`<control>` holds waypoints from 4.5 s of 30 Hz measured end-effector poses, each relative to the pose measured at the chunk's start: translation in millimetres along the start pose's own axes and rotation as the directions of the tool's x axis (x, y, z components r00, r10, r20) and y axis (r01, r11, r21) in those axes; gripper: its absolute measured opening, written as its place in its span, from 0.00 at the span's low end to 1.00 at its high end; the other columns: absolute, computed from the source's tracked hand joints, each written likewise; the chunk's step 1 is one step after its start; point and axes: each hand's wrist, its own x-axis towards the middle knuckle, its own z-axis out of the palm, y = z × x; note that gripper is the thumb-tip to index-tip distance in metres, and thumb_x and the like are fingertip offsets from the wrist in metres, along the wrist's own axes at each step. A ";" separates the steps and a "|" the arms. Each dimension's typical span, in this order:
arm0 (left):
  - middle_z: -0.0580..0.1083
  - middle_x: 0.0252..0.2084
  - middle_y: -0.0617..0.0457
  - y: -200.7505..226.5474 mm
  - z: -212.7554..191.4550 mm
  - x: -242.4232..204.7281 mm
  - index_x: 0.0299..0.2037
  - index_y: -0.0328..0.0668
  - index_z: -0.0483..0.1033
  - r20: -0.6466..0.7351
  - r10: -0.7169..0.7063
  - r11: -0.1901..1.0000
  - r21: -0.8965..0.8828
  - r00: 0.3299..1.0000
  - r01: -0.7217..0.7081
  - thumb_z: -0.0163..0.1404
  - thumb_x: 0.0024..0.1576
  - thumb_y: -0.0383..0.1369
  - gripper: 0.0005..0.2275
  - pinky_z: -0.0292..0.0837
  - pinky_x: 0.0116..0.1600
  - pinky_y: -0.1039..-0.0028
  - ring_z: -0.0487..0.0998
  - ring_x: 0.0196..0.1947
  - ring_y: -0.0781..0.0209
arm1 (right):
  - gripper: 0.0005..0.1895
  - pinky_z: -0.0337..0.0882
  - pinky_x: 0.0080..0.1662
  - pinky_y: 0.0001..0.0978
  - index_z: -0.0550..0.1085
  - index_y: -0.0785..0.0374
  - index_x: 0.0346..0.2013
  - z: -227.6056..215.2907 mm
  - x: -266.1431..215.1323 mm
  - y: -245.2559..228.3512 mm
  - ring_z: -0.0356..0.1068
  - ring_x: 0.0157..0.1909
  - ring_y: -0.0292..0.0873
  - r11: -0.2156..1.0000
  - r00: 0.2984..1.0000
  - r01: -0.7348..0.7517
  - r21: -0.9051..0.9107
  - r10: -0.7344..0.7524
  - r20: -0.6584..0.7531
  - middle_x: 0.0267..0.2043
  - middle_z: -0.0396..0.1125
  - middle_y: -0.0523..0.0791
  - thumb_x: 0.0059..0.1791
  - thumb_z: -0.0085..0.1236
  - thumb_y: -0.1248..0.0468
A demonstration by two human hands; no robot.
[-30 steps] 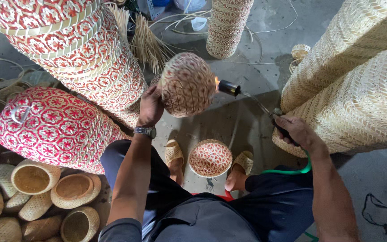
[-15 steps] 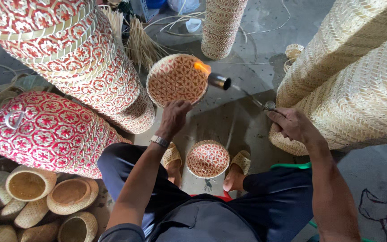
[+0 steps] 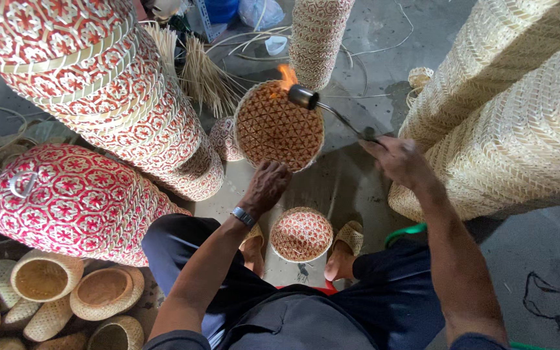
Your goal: The person uses a gas torch to singe the loose fibers from several woven baskets and lids one by one.
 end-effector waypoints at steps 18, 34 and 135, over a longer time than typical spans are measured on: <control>0.73 0.53 0.48 94.5 -6.9 30.0 0.63 0.45 0.72 -0.049 -0.058 0.970 -0.237 0.997 0.045 0.49 0.61 0.39 0.20 0.66 0.58 0.58 0.72 0.52 0.52 | 0.14 0.77 0.30 0.35 0.75 0.62 0.35 108.3 -21.9 -5.1 0.74 0.29 0.40 0.690 0.658 -0.591 0.419 0.712 -0.244 0.31 0.72 0.45 0.52 0.58 0.53; 0.79 0.36 0.53 -55.9 53.5 -29.3 0.55 0.40 0.75 0.607 -0.170 0.284 -0.724 0.776 0.628 0.48 0.66 0.41 0.15 0.81 0.33 0.68 0.80 0.28 0.63 | 0.21 0.74 0.36 0.38 0.79 0.64 0.44 78.8 -41.5 -12.0 0.74 0.32 0.40 0.749 0.818 -0.549 0.371 0.572 0.057 0.31 0.74 0.47 0.49 0.62 0.50; 0.78 0.38 0.47 -50.8 0.2 11.4 0.50 0.31 0.76 0.397 -0.715 -0.102 -0.873 0.575 0.477 0.49 0.60 0.25 0.11 0.85 0.31 0.75 0.83 0.30 0.63 | 0.19 0.71 0.29 0.42 0.77 0.68 0.46 52.0 -14.4 -78.1 0.76 0.30 0.54 0.898 0.925 -0.355 0.259 0.377 -0.037 0.30 0.73 0.58 0.54 0.58 0.53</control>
